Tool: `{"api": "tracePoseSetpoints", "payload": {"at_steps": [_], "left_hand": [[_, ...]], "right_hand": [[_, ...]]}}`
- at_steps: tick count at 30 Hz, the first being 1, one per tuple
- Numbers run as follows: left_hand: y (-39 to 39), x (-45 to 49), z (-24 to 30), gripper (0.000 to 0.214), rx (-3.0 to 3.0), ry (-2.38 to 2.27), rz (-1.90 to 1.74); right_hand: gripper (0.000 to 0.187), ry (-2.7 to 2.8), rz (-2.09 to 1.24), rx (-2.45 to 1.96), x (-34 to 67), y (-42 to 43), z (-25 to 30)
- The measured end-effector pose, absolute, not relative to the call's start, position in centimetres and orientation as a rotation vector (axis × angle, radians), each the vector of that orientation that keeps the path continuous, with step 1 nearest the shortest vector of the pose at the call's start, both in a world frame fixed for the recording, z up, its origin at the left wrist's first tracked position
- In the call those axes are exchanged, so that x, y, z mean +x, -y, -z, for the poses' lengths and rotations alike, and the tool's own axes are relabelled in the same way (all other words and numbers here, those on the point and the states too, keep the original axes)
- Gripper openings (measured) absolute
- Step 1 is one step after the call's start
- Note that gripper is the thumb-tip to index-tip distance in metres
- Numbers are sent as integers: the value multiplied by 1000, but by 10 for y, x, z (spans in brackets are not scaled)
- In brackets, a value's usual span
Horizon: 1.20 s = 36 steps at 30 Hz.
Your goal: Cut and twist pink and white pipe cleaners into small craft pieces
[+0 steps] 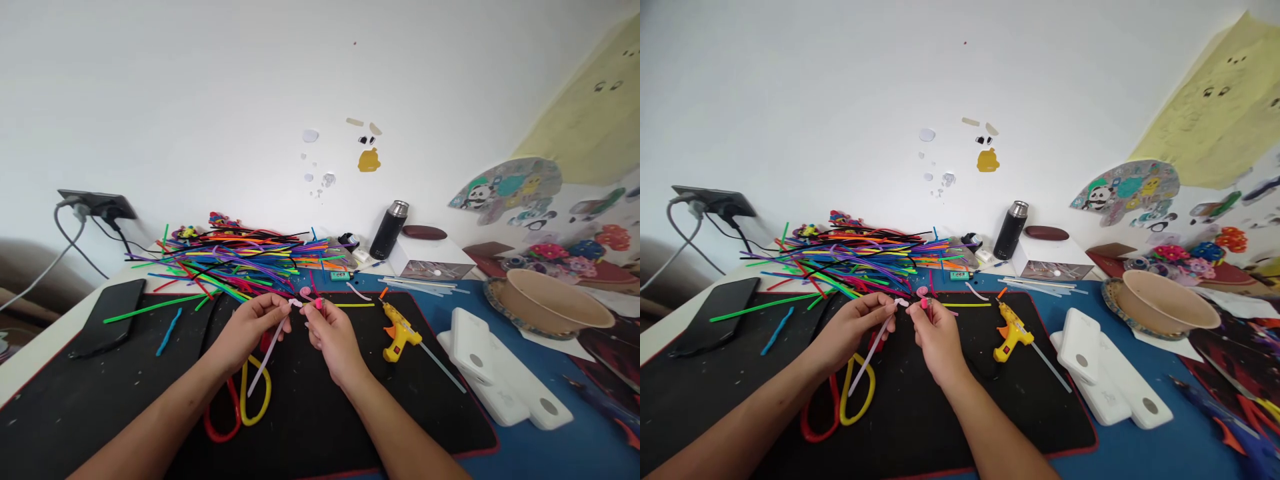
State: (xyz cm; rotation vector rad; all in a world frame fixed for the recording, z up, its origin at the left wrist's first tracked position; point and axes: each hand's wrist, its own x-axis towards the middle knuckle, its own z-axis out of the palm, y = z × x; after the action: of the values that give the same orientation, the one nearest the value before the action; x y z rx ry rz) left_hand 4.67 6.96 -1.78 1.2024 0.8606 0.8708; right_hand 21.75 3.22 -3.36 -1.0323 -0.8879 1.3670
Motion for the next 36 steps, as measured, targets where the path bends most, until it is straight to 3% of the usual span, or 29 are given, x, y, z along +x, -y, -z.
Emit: {"api": "tracePoseSetpoints", "payload": {"at_steps": [14, 24, 36], "left_hand": [[-69, 49, 18, 36, 835, -823, -740], [-69, 44, 22, 35, 892, -810, -652], [-71, 38, 13, 48, 1227, -838, -619]], "right_hand": [[30, 1066, -1195, -1125, 224, -32, 36], [21, 1240, -1101, -1126, 223, -28, 24], [38, 1124, -1230, -1127, 224, -31, 30]]}}
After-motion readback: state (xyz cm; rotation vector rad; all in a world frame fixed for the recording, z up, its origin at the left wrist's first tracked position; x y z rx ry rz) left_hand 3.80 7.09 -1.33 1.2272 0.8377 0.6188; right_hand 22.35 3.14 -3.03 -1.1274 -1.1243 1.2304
